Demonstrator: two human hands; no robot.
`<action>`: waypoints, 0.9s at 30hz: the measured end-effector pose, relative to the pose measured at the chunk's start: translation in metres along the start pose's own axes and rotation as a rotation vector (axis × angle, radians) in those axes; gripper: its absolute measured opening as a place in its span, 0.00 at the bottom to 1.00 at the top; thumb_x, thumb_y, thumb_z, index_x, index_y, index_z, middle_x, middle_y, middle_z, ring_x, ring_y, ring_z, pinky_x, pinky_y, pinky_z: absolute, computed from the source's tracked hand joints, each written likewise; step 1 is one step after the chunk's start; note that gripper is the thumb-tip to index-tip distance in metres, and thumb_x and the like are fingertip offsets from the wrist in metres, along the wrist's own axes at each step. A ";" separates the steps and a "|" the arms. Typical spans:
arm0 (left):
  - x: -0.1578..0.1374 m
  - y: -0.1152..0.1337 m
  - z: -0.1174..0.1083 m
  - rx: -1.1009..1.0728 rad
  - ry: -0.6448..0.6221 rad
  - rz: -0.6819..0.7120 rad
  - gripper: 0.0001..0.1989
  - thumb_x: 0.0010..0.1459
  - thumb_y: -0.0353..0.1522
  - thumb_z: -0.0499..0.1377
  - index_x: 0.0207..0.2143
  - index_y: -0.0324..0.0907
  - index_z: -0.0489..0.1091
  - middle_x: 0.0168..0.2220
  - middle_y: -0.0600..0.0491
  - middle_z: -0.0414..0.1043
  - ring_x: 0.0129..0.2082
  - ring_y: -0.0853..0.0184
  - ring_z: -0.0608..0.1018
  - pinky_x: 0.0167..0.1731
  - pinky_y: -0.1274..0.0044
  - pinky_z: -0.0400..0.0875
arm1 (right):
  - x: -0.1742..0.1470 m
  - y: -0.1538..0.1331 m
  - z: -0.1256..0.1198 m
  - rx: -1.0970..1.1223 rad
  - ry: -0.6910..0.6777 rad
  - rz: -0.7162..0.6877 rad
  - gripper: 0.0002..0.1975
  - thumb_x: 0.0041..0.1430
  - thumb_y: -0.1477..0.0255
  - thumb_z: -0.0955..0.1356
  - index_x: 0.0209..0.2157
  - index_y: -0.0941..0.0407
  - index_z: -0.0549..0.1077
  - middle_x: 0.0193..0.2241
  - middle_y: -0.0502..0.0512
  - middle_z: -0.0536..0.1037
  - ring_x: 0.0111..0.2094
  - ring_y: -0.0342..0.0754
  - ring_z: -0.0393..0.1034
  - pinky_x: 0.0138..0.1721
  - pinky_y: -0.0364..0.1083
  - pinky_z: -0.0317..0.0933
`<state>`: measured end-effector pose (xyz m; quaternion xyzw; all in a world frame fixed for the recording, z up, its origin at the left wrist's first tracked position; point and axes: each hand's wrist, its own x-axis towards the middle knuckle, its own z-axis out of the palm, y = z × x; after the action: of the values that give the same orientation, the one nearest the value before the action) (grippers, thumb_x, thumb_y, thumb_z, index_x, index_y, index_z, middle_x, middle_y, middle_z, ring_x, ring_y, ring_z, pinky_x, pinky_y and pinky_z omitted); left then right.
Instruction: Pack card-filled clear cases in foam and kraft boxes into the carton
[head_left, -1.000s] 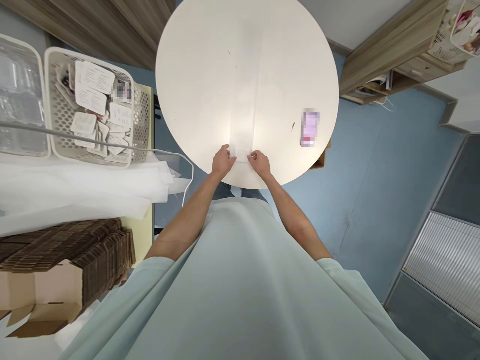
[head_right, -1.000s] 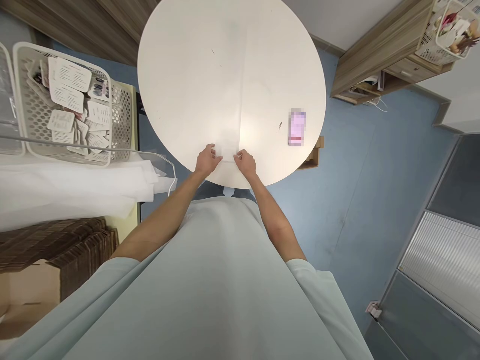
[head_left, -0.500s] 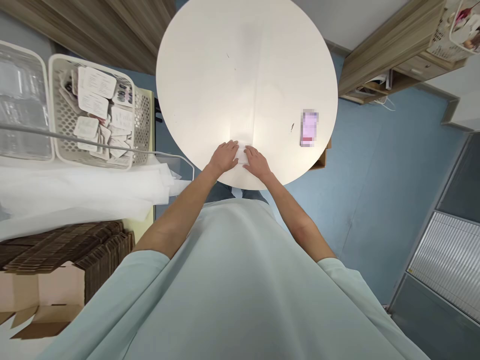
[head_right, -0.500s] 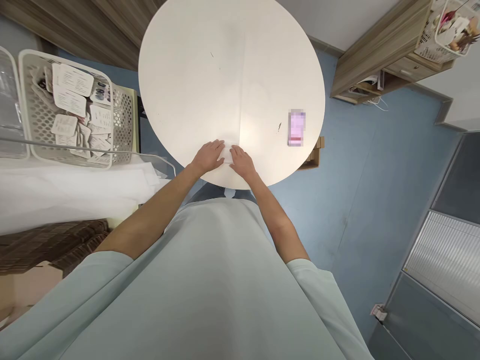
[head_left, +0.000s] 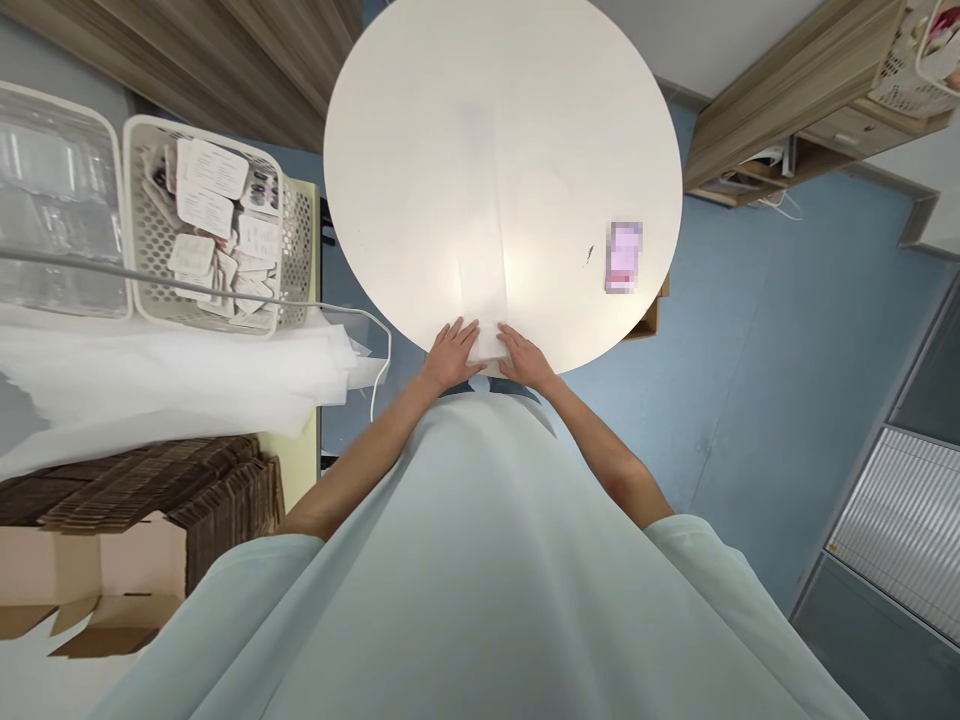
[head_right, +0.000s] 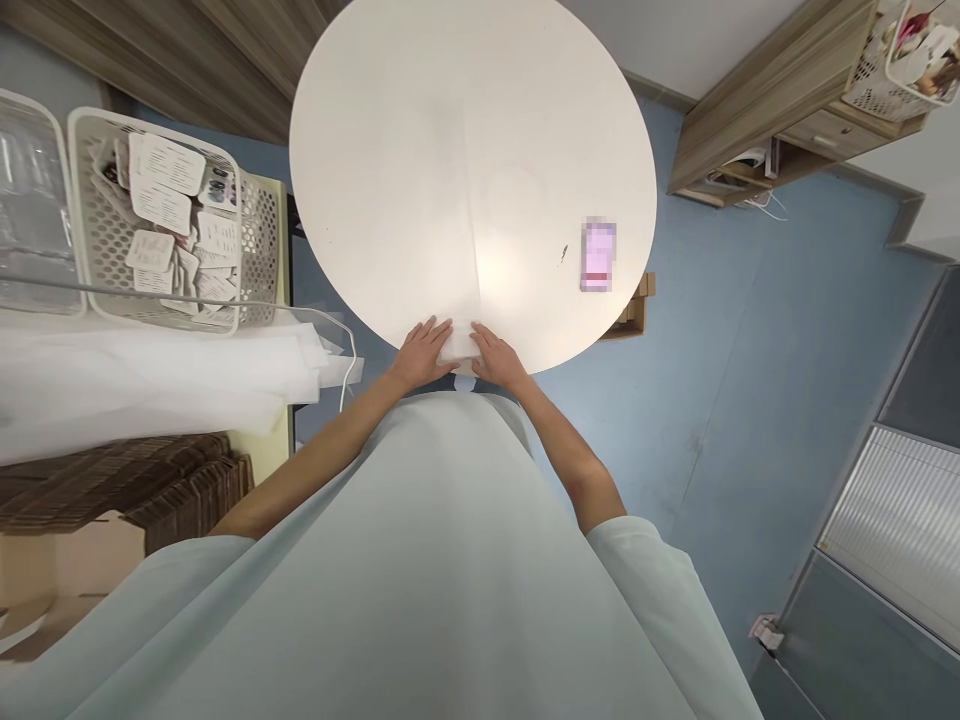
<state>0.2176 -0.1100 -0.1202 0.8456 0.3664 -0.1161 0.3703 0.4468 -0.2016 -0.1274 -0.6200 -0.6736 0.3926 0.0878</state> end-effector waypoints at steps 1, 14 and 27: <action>-0.001 0.001 0.000 -0.020 0.007 -0.012 0.42 0.69 0.46 0.62 0.79 0.40 0.61 0.81 0.40 0.55 0.83 0.43 0.52 0.79 0.51 0.48 | -0.001 -0.001 -0.002 0.025 0.005 0.013 0.30 0.69 0.70 0.69 0.70 0.59 0.67 0.79 0.70 0.62 0.80 0.60 0.58 0.73 0.62 0.67; 0.036 0.008 -0.015 -0.183 0.177 -0.316 0.22 0.74 0.40 0.53 0.51 0.36 0.82 0.61 0.33 0.77 0.68 0.42 0.70 0.68 0.53 0.70 | 0.046 -0.015 -0.037 0.224 0.143 0.337 0.18 0.79 0.60 0.65 0.56 0.57 0.78 0.54 0.63 0.81 0.50 0.52 0.78 0.56 0.50 0.74; 0.055 0.011 -0.011 -0.148 0.394 -0.437 0.31 0.71 0.40 0.59 0.72 0.38 0.66 0.71 0.32 0.68 0.70 0.41 0.72 0.66 0.51 0.72 | 0.073 -0.019 -0.037 0.023 0.215 0.334 0.27 0.78 0.67 0.65 0.74 0.57 0.64 0.73 0.72 0.68 0.73 0.62 0.66 0.70 0.64 0.69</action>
<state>0.2636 -0.0780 -0.1325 0.7237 0.6119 0.0003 0.3192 0.4384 -0.1189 -0.1172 -0.7604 -0.5438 0.3406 0.1001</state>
